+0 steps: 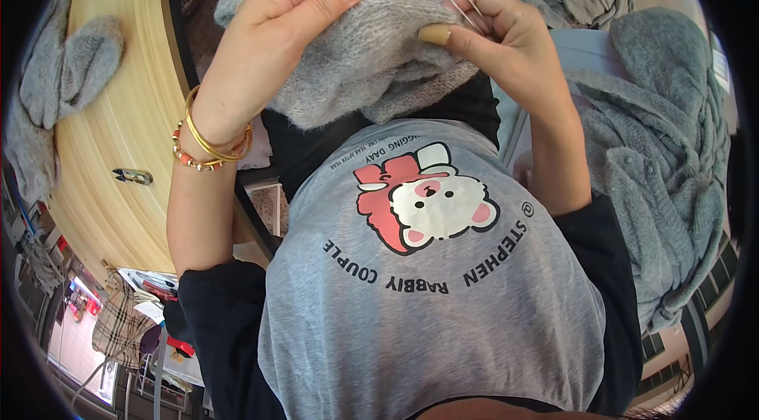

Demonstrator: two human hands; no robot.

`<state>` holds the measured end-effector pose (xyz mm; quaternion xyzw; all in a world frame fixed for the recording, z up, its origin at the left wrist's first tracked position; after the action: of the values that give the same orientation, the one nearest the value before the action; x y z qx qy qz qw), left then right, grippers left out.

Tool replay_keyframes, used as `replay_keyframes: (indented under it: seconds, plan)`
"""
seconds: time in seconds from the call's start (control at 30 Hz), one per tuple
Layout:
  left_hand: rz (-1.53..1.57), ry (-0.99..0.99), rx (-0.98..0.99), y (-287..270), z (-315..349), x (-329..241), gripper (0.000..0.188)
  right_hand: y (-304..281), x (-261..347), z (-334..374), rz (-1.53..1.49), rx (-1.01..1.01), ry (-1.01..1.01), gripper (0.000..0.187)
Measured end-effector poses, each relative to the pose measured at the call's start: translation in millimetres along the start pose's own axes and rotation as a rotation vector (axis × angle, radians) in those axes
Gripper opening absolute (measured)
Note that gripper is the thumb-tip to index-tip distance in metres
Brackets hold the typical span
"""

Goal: Removing metal pins or clips from a grey garment using a hook tool.

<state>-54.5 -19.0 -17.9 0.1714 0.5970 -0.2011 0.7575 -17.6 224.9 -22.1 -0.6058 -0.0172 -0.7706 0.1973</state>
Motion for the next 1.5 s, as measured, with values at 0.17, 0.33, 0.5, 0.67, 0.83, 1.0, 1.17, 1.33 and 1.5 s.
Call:
replay_keyframes:
  seconds: [0.17, 0.33, 0.5, 0.67, 0.83, 1.0, 1.17, 1.33, 1.5]
  plan:
    - [-0.058, 0.073, -0.039, 2.7, 1.9, -3.3, 0.02, 22.7, 25.9, 7.8, -0.053, -0.169, -0.043, 0.016]
    - [-0.097, 0.099, -0.092, 9.2, 3.2, -6.8, 0.019, 23.4, 43.5, 24.1, -0.329, 0.095, 0.105, 0.021]
    - [-0.239, 0.179, -0.116, 15.5, 2.8, -11.1, 0.019, 30.3, 31.2, 24.3, -0.316, 0.129, 0.156, 0.027]
    - [-0.262, 0.257, -0.106, 17.3, 1.6, -6.9, 0.016, 31.8, 30.4, 24.5, -0.339, 0.128, 0.204, 0.026]
    - [-0.36, 0.246, -0.151, 21.6, 3.0, -12.2, 0.015, 30.4, 29.7, 24.0, -0.348, 0.145, 0.235, 0.026]
    - [-0.433, 0.256, -0.192, 25.3, 3.9, -15.0, 0.014, 29.9, 32.0, 22.5, -0.337, 0.146, 0.264, 0.027]
    - [-0.509, 0.296, -0.218, 26.4, 2.1, -16.3, 0.013, 32.4, 26.9, 19.7, -0.353, 0.136, 0.268, 0.027]
    - [-0.403, 0.397, -0.279, 36.3, 7.0, -4.0, 0.009, 44.4, 26.2, 15.7, -0.532, 0.06, 0.226, 0.025]
    - [-0.439, 0.386, -0.29, 48.8, 16.6, -5.4, 0.007, 46.9, 21.6, 16.2, -0.534, 0.053, 0.178, 0.026]
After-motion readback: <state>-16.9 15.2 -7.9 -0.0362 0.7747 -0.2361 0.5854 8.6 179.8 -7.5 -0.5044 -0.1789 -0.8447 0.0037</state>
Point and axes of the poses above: each hand's wrist, its own z-axis away from the middle knuckle, its own y-axis out of the palm, x = y × z, the point moved 1 cm from there along -z, towards the middle knuckle
